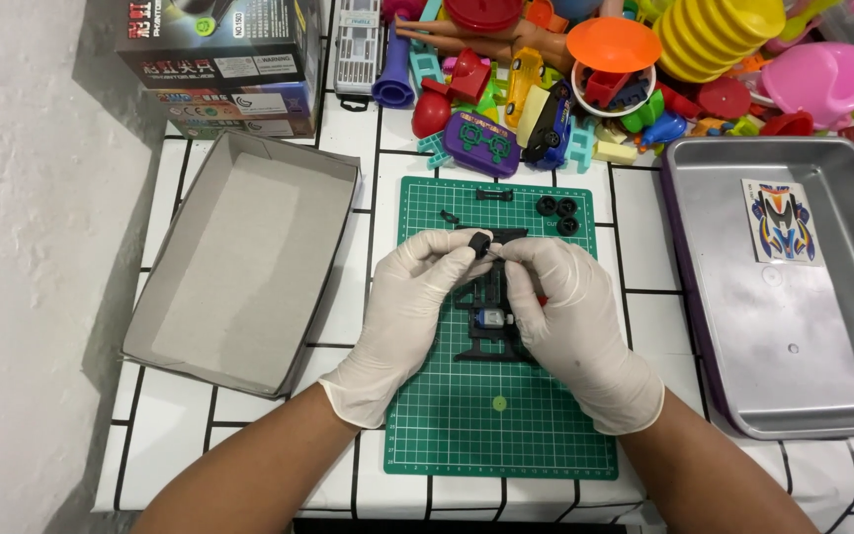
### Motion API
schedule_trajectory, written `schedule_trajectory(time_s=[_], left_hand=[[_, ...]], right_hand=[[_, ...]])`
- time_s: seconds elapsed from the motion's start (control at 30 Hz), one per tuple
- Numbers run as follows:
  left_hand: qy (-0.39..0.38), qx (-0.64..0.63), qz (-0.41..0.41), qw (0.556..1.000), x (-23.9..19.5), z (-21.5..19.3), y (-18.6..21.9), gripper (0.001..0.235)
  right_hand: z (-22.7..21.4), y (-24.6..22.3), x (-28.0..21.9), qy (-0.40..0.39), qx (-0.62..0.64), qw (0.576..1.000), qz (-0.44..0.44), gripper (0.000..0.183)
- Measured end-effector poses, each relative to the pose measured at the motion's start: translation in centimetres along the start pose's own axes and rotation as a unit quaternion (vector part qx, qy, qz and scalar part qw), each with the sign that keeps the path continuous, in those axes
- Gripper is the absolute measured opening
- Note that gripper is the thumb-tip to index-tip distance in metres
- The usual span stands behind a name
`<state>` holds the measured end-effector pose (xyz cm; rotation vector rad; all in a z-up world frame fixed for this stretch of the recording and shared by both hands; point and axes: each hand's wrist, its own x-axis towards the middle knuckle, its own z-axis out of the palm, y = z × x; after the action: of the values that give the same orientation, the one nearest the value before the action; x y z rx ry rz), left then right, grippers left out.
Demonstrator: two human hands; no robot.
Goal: The person is assembling a miniature toy car chassis, carefully placing the motor, gears, and battery contacts into the frame on a cutting mat.
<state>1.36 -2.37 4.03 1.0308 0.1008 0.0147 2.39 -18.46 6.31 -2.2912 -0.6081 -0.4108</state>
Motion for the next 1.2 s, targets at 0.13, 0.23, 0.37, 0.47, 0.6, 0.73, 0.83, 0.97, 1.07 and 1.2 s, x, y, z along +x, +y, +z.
schedule_trajectory(time_s=[0.13,0.23,0.37,0.47,0.6,0.73,0.83,0.97,1.07,1.2], left_hand=[[-0.005,0.003,0.003,1.000,0.0,-0.1,-0.1,0.016],[-0.013,0.009,0.010,1.000,0.3,-0.4,-0.5,0.021],[-0.020,0.011,0.015,1.000,0.5,-0.7,-0.9,0.031],[-0.030,0.036,0.022,0.999,0.4,-0.7,-0.9,0.029],[-0.038,0.048,0.031,0.998,0.4,-0.7,-1.0,0.030],[-0.040,0.061,0.041,0.996,0.4,-1.2,-1.0,0.030],[-0.047,0.081,0.051,0.994,0.5,-1.2,-0.9,0.030],[-0.068,0.089,0.029,0.993,0.4,-1.1,-0.5,0.029],[-0.077,0.091,0.023,0.993,0.3,-0.9,-0.3,0.030],[-0.080,0.097,0.018,0.992,0.1,-0.7,-0.1,0.029]], right_hand=[[-0.1,0.3,-0.1,-0.009,0.011,1.000,0.011,0.014],[0.0,1.0,-0.3,-0.021,0.033,0.999,0.036,0.013],[-0.3,1.0,-0.3,-0.046,0.040,0.997,0.052,0.013],[-0.7,0.2,-0.1,-0.055,0.065,0.994,0.063,0.015],[-0.8,0.5,-0.1,-0.064,0.069,0.994,0.063,0.016],[-1.0,0.8,-0.1,-0.067,0.050,0.996,0.044,0.016],[-1.2,1.2,0.1,-0.068,0.023,0.997,0.015,0.013],[-1.6,1.8,0.2,-0.111,-0.029,0.993,-0.033,0.011],[-1.6,2.0,0.2,-0.120,-0.040,0.991,-0.051,0.011],[-1.6,2.2,0.1,-0.130,-0.053,0.988,-0.060,0.010]])
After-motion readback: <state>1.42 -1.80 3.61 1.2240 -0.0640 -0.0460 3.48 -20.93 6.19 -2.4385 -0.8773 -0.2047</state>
